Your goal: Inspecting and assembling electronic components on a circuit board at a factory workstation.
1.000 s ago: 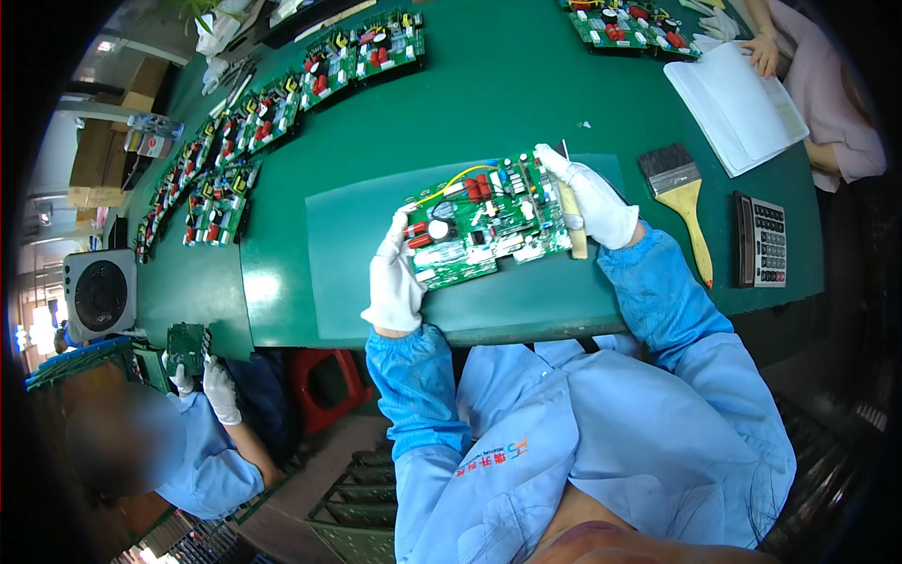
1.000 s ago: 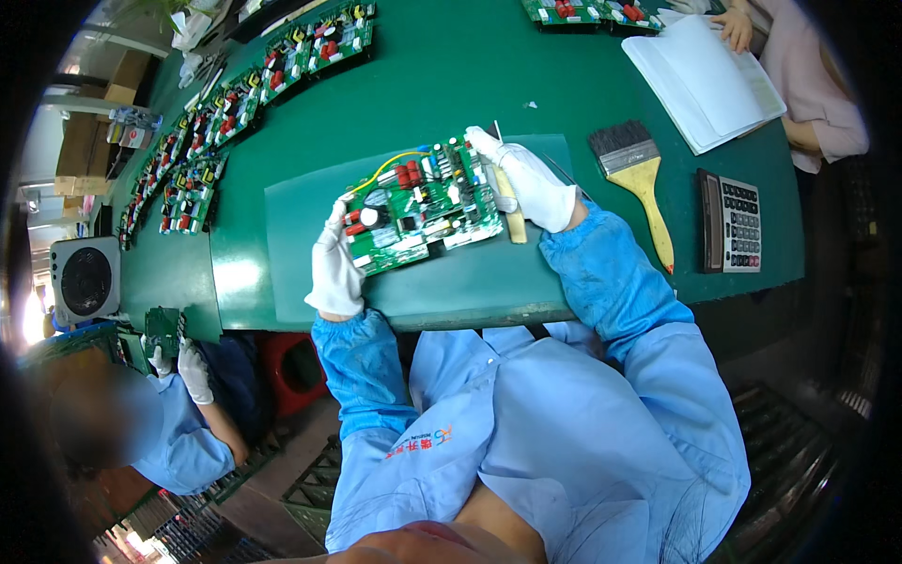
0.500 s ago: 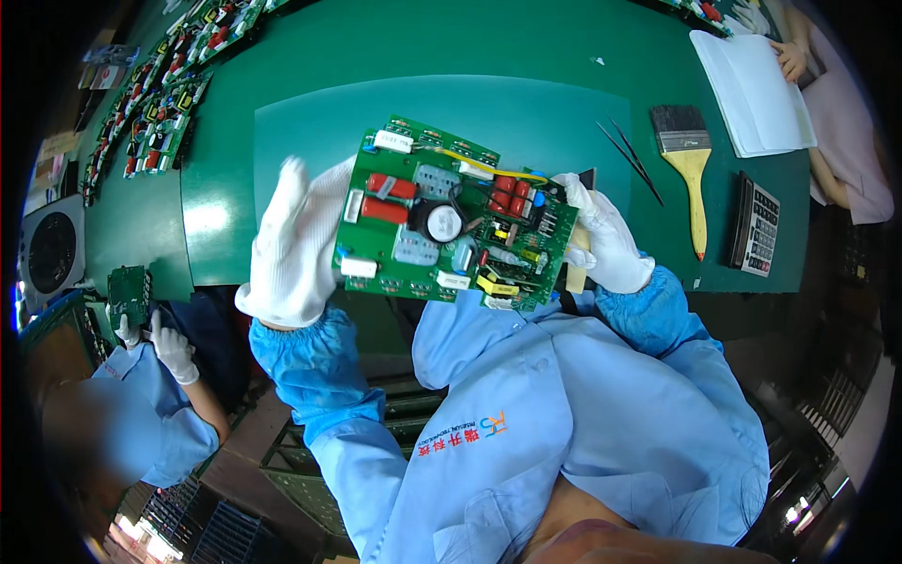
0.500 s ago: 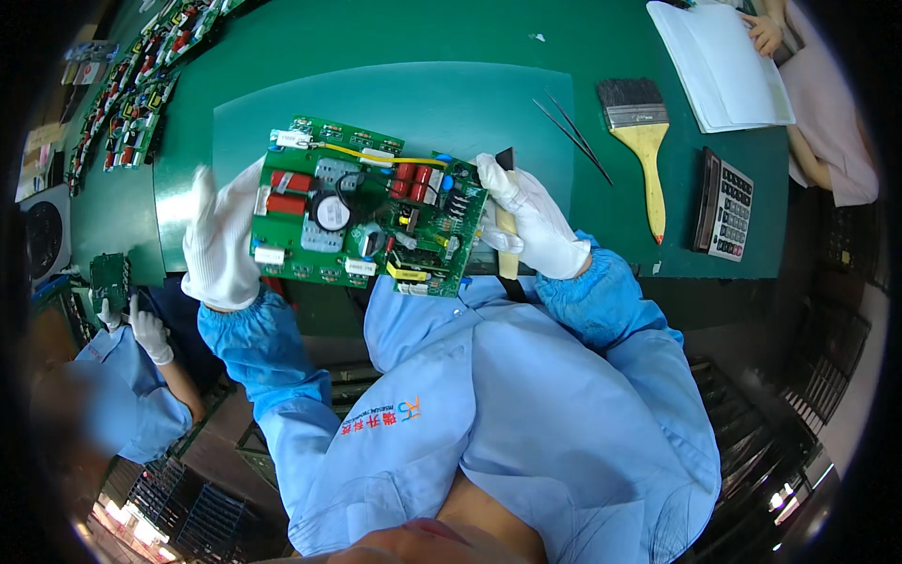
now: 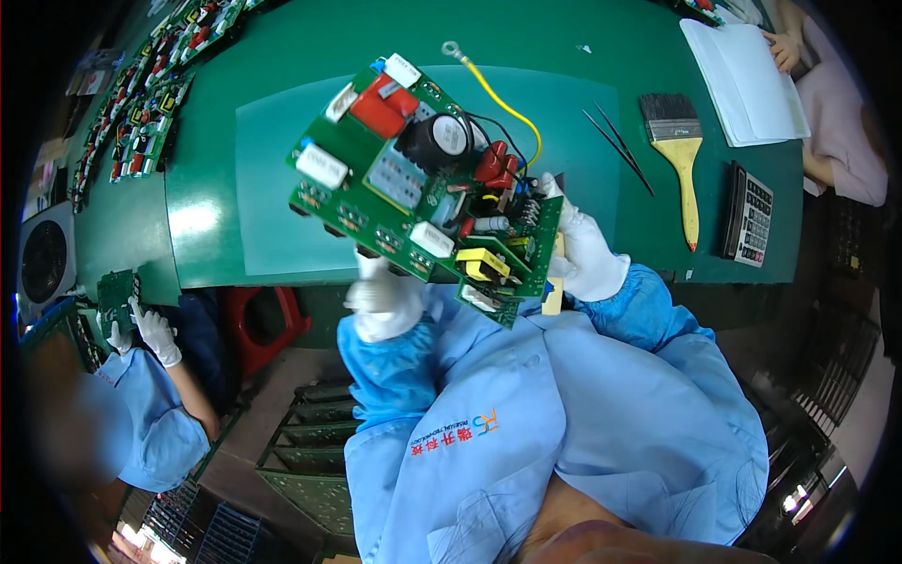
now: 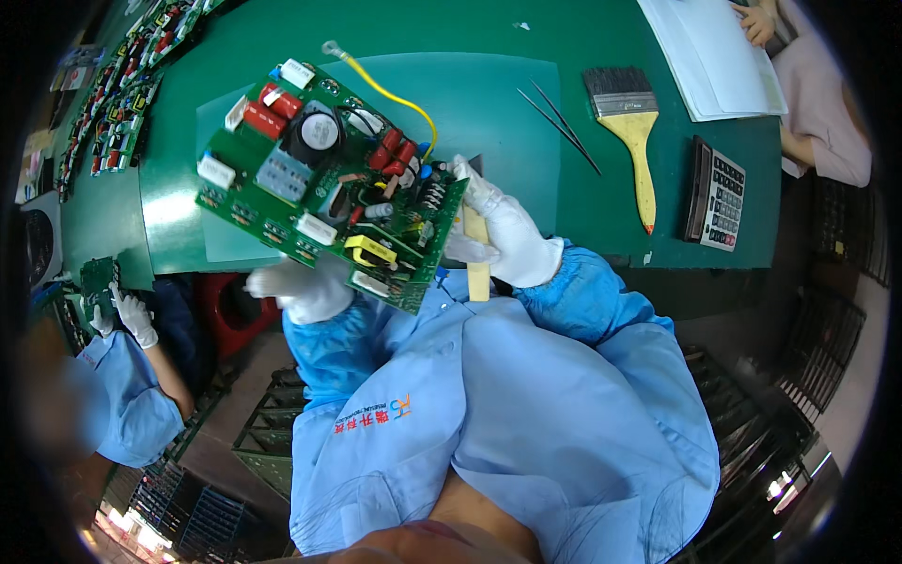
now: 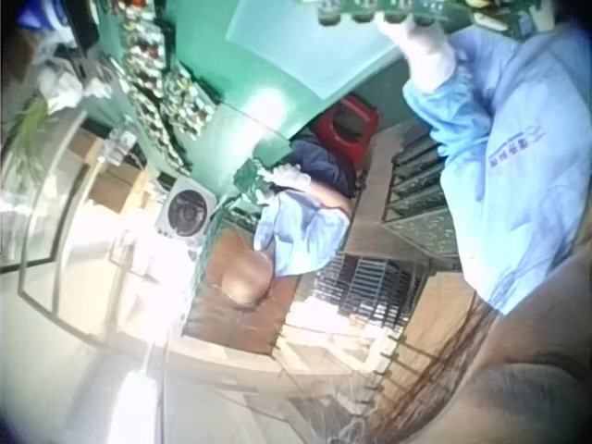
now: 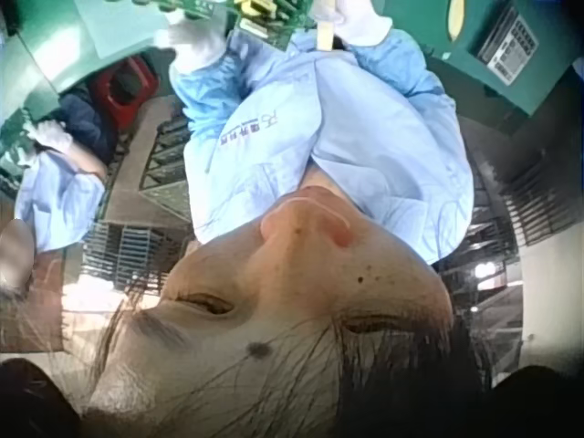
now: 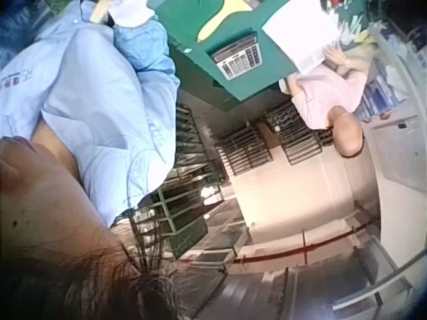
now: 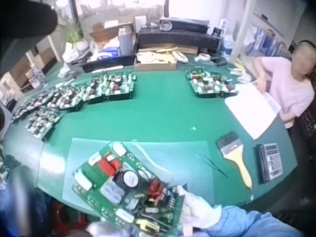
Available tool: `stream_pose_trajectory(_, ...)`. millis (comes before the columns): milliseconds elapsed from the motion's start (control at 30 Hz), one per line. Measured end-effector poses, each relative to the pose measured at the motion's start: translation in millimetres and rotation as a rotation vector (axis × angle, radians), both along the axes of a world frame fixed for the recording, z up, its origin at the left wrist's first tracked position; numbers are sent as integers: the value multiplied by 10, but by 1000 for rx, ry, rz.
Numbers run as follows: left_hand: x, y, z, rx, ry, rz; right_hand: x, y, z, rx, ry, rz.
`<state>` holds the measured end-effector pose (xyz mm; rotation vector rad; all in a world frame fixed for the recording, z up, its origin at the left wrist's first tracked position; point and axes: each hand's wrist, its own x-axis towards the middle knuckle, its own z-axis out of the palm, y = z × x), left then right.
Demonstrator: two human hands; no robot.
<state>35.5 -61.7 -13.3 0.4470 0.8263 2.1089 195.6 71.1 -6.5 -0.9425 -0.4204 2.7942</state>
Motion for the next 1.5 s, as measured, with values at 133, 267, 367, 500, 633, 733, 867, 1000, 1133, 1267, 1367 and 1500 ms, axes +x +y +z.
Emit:
stream_pose_trajectory(133,208,-77,-318,-253,-184,-4,102,-39,-171,130,197,91)
stream_pose_trajectory(267,300,83,-32,-11,-531,2,125,7,-237,199,240,147)
stream_pose_trajectory(367,323,49,-31,64,-560,-49,66,-2,-94,237,140,76)
stream_pose_trajectory(500,329,62,27,110,-686,-105,53,44,62,388,89,141)
stream_pose_trajectory(633,318,24,-205,473,-647,-209,56,47,71,440,153,177)
stream_pose_trajectory(733,326,-18,3,-324,-149,-84,86,3,-12,457,162,181)
stream_pose_trajectory(867,340,51,143,55,-508,74,64,67,158,708,-47,326)
stream_pose_trajectory(1000,291,144,220,-85,-424,47,38,291,316,1110,-326,430)
stream_pose_trajectory(1133,290,178,282,135,-602,71,36,254,408,1402,-445,385)
stream_pose_trajectory(1267,271,145,247,197,-676,89,-33,213,517,1781,-420,310)
stream_pose_trajectory(1367,259,93,186,87,-656,167,-35,214,497,2087,-368,222)
stream_pose_trajectory(1500,277,103,197,-15,-585,215,-8,158,446,2222,-419,117)
